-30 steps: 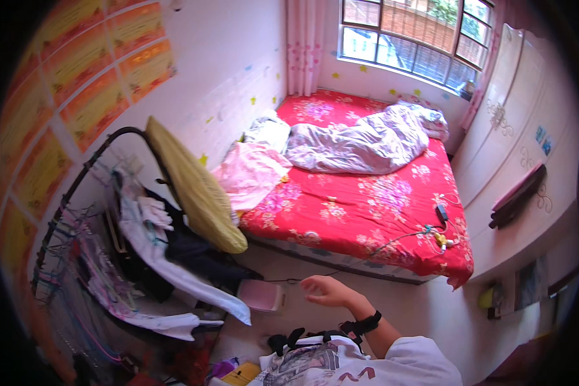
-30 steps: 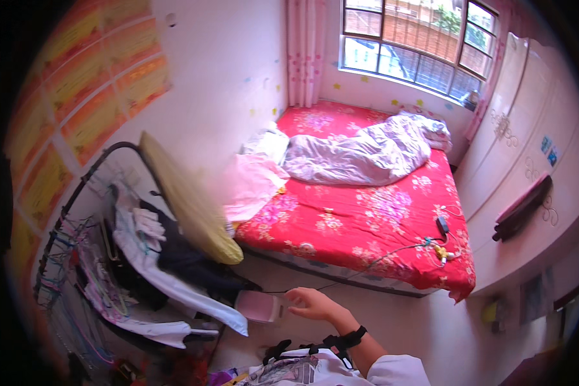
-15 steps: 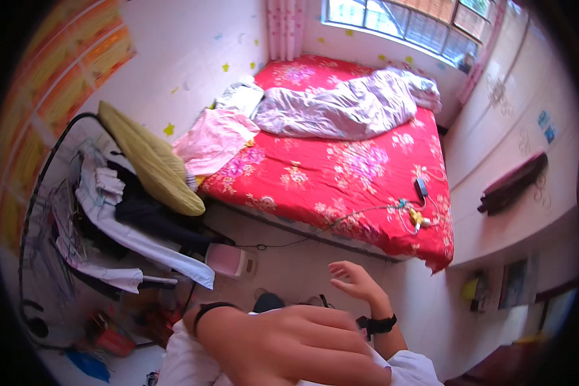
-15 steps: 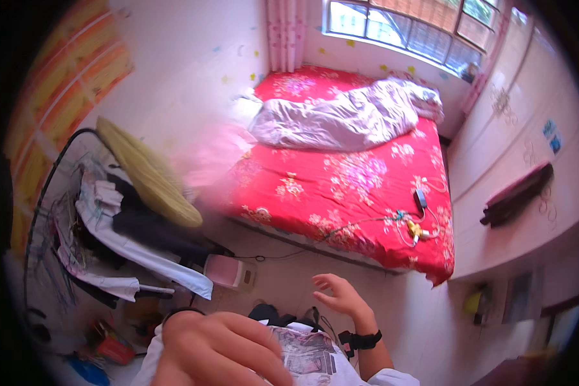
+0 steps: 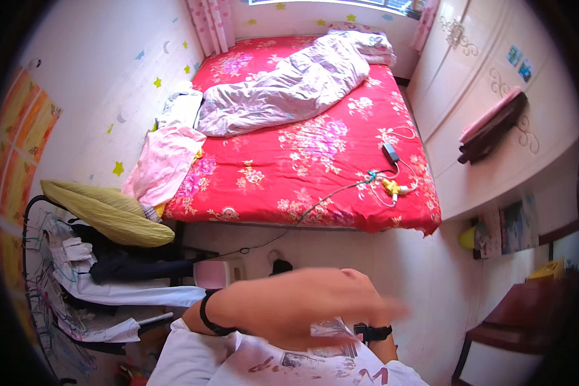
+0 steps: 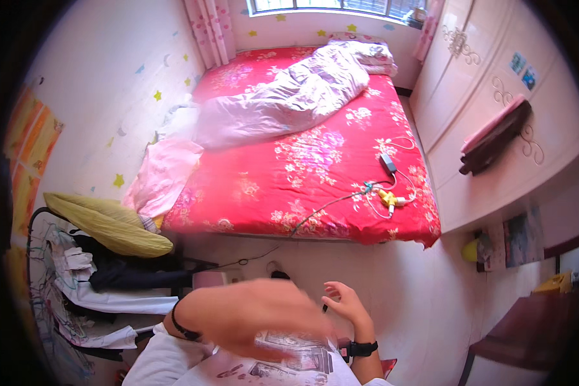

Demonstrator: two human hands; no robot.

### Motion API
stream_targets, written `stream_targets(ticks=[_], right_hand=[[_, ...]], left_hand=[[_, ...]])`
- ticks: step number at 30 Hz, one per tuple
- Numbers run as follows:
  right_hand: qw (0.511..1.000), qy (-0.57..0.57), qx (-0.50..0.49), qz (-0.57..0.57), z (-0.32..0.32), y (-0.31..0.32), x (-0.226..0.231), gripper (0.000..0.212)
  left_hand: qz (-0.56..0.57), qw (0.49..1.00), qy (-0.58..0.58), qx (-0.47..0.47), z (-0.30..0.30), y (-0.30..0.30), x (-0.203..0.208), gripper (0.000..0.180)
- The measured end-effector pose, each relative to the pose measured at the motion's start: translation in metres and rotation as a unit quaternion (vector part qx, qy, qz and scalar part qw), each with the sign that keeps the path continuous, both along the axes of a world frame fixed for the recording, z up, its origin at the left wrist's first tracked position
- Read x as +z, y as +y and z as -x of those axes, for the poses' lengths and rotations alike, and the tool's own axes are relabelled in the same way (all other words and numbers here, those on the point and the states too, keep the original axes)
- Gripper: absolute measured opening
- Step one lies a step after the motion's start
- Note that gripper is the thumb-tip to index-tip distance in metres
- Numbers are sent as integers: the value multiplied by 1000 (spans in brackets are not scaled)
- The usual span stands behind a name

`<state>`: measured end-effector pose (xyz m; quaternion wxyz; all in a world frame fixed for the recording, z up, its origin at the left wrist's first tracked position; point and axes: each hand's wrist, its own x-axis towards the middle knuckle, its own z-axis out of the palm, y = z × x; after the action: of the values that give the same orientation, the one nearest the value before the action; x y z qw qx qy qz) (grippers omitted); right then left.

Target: Fold various pieces of clothing on a bed and hang up plastic clothes hangers.

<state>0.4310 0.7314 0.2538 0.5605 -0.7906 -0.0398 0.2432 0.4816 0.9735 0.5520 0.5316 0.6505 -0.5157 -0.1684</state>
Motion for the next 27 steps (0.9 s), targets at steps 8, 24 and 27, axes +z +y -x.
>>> stream_targets(ticks=[8,24,27], right_hand=[[993,-64,91,50,-141,71,-15,43],[954,-41,297,19,-492,304,-98,43],[960,-27,275,46,-533,349,-128,42]], left_hand=[[-572,702,32,423,7,194,-196,48],[-427,617,345,564,16,290,-344,38],[-361,602,403,587,69,277,-412,36]])
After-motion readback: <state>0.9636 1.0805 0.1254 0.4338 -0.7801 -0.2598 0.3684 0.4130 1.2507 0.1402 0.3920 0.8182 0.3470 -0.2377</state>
